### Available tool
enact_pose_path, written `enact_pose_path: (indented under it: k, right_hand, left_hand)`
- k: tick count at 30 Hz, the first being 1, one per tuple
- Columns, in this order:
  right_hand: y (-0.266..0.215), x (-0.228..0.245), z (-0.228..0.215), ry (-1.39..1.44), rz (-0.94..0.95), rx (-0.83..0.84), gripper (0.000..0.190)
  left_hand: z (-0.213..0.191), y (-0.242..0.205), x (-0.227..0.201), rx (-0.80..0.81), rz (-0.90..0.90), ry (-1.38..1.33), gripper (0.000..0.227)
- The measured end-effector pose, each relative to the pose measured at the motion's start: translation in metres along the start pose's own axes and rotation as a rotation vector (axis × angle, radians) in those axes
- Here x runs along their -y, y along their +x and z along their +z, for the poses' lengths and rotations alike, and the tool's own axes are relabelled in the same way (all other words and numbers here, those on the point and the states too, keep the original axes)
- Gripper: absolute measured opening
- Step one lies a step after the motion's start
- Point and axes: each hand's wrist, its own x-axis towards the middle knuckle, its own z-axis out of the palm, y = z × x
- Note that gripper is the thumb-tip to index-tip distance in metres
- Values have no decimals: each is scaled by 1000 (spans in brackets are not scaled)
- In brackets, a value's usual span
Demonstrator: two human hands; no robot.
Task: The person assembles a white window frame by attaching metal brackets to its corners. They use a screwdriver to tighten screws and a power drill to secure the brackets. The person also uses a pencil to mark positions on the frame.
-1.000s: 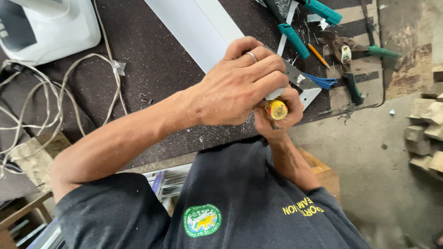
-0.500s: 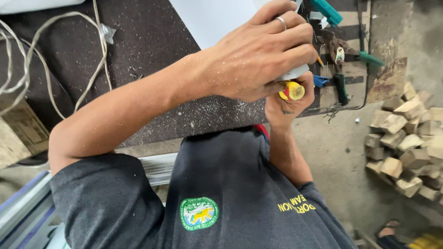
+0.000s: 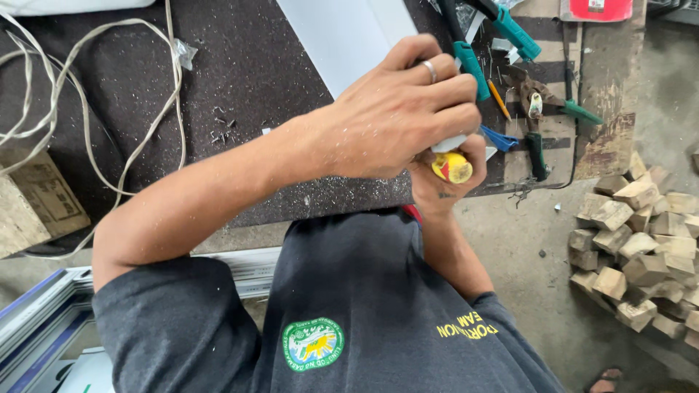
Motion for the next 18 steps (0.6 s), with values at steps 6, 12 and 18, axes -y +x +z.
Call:
enact_pose_path:
  k: [6,12,18]
  right_hand:
    - [-5,-4,-2,64,25,16,48]
    - [2,-2,-3,35,14,22,45]
    - [33,-4,-15,-38,-84,86,35]
  left_hand:
    - [-2,-1,-1,-6,-21,-61,52]
    - [3,4,2,12,-49,-102,56]
    - [15,17,11,-11,-31,-26,42]
